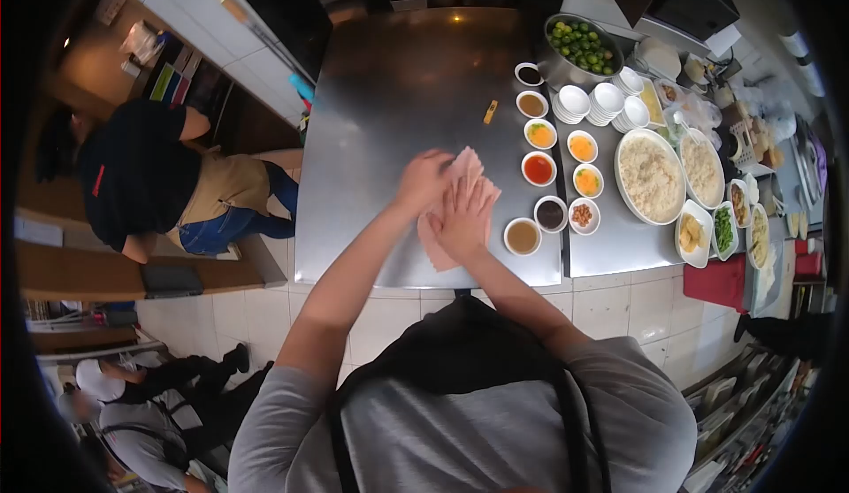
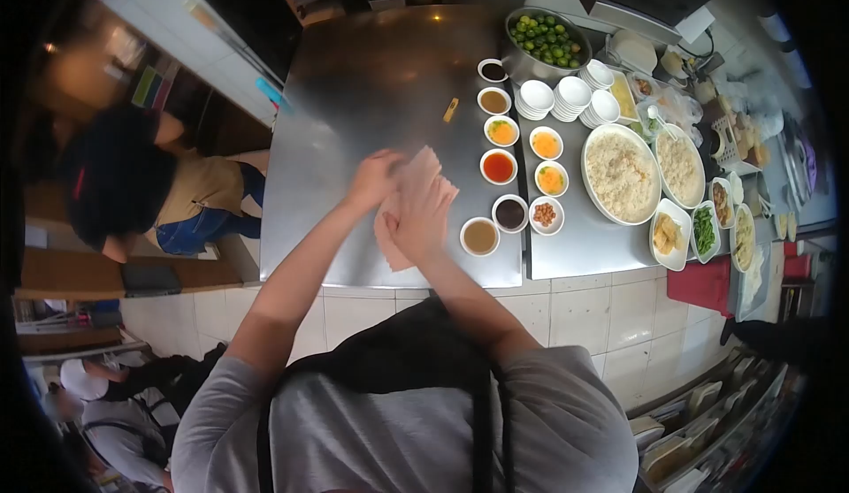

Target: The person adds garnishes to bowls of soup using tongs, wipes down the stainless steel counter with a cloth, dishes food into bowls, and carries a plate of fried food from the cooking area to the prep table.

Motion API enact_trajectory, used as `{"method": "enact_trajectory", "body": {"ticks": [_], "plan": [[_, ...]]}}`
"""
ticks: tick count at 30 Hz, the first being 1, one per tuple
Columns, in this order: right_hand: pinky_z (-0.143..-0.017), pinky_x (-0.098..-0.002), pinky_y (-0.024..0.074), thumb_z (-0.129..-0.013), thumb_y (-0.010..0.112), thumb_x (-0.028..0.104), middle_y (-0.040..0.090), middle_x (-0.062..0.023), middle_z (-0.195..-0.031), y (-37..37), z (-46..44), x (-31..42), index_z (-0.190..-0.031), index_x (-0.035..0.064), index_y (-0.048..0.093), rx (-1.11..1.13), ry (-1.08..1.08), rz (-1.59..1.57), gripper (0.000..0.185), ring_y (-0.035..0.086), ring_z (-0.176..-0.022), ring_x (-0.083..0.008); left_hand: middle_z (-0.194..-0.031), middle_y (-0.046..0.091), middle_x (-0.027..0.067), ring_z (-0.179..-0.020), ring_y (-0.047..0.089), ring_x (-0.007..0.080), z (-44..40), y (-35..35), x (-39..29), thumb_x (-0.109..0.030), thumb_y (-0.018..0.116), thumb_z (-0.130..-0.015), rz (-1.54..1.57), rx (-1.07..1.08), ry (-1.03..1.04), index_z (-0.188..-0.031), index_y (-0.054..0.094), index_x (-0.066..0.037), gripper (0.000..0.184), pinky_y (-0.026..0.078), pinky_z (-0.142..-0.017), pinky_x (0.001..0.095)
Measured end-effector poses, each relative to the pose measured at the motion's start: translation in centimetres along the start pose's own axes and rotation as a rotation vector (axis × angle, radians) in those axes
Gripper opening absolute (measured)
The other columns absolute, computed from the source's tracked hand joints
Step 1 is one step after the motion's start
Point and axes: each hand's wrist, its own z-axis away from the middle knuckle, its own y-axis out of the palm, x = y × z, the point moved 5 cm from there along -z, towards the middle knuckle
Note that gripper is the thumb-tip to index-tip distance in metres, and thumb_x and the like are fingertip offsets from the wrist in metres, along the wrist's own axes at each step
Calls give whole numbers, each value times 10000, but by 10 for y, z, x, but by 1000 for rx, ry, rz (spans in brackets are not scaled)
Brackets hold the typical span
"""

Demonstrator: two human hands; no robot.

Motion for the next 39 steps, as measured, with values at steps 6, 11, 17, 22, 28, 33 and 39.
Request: {"method": "enact_trajectory", "body": {"ticks": [6, 11, 17, 22, 28, 33, 39], "plan": [[-954, -645, 63, -747, 469, 521, 122, -281, -1371, -22, -31, -19, -1300, -12, 293, 35, 66, -71, 788, 60, -1243, -513, -1053, 505, 164, -1006, 489, 277, -124, 95, -19, -189, 564, -750, -419, 112, 201, -1030, 596, -166, 283, 419, -837, 394], [-958, -642, 57, -727, 475, 558, 113, -290, -1368, -14, -111, -52, -1324, -15, 219, 13, 77, -32, 866, 61, -1244, -515, -919, 561, 162, -896, 542, 328, -189, 92, 43, -129, 581, -710, -335, 19, 58, -913, 596, -109, 205, 439, -775, 404], [-965, -635, 40, -746, 384, 625, 141, -262, -1374, 36, -276, -102, -1340, 4, 173, -194, 258, 309, 885, 72, -1254, -490, -869, 572, 103, -749, 592, 203, -81, -29, 88, 7, 549, -770, 198, -241, -205, -1129, 472, -73, 376, 470, -679, 294], [-952, -563, 139, -708, 397, 618, 241, -221, -1333, -1, -386, -72, -1299, 16, 260, -165, 235, 243, 855, 259, -1190, -394, -912, 537, 53, -807, 537, 134, 178, -95, 158, -64, 539, -835, 237, -393, -823, -1001, 551, -6, 177, 467, -678, 260], [-973, -509, 202, -560, 594, 330, 351, -196, -1159, 41, -286, 125, -1228, -70, 268, -274, -477, -220, 845, 285, -1137, -390, -914, 521, 43, -833, 509, 121, 271, -99, 178, -2, 502, -824, 178, -787, -1015, -964, 540, -9, 145, 438, -664, 246], [-983, -386, 241, -715, 487, 298, 416, -61, -1246, 59, -111, 213, -1124, 129, 534, 89, -1279, -488, 445, 375, -1141, -195, -1054, 471, 121, -958, 478, 234, 185, -107, 150, -17, 479, -840, -148, -687, -647, -1022, 495, -20, 182, 413, -764, 302], [-943, -361, 305, -763, 449, 234, 493, -50, -1110, -20, -278, 99, -1068, 184, 532, 98, -735, -404, 320, 436, -1047, -239, -1138, 440, 182, -1000, 448, 332, 191, -89, 180, -49, 461, -850, -292, -657, -726, -963, 488, -19, 119, 364, -856, 389]]}}
